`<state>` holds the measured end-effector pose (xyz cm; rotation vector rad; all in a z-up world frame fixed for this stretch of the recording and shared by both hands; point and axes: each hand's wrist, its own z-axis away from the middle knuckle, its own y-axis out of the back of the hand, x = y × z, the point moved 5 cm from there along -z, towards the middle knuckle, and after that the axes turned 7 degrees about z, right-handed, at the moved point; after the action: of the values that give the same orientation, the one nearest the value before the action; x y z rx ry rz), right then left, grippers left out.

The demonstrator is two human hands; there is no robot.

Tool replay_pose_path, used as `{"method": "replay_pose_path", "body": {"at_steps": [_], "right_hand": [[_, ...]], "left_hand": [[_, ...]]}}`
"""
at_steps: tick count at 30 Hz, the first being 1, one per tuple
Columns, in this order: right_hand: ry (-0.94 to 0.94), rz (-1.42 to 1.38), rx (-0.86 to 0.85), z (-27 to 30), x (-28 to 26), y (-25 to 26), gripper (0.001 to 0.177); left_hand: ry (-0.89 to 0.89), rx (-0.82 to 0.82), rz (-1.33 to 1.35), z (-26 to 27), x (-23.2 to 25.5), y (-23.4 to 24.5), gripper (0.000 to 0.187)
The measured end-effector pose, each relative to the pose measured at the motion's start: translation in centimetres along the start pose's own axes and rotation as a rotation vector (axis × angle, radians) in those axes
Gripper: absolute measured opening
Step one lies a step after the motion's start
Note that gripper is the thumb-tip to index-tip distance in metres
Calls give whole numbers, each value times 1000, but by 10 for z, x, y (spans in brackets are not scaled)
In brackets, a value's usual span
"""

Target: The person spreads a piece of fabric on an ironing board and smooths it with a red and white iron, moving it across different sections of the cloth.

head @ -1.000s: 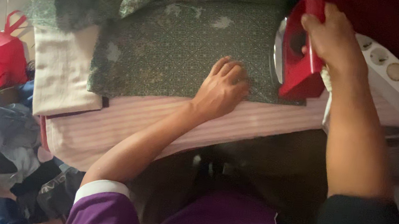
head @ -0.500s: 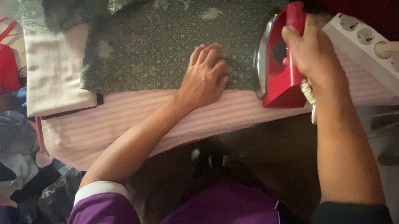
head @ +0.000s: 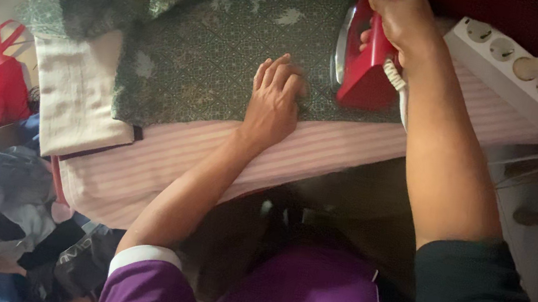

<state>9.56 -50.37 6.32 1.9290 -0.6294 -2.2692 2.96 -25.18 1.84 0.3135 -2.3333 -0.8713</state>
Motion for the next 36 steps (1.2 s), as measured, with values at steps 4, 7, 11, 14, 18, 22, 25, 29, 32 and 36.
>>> {"method": "replay_pose_path", "body": {"at_steps": [4, 7, 11, 14, 18, 22, 25, 29, 32, 36], "right_hand": [[-42, -60, -22, 8, -6, -7, 41], [-78, -79, -42, 32, -10, -18, 41], [-116, -98, -50, 75, -17, -35, 40], [-41, -99, -102, 95, -27, -45, 39], [-55, -118, -89, 82, -27, -50, 40], [-35, -44, -51, 36, -28, -58, 35], [-38, -153, -60, 4, -31, -67, 36], [-44, -106, -66, -14, -29, -74, 32], [-60, -113, -59, -7, -29, -76, 33], [-46, -102, -101, 37, -36, -88, 35]], "left_hand": [[-3, 6, -17, 3, -3, 0, 27], [-10, 27, -15, 2, -5, 3, 26], [7, 34, -32, 6, -8, 9, 33], [40, -47, -34, 9, -14, 13, 46], [63, -99, -1, 14, -22, 21, 39], [125, -181, -60, 14, -38, 35, 33], [203, -243, -62, 10, -47, 45, 33], [306, -310, -58, 9, -55, 52, 32], [313, -335, -86, 10, -56, 51, 31], [314, -341, -108, 14, -59, 55, 31]]}}
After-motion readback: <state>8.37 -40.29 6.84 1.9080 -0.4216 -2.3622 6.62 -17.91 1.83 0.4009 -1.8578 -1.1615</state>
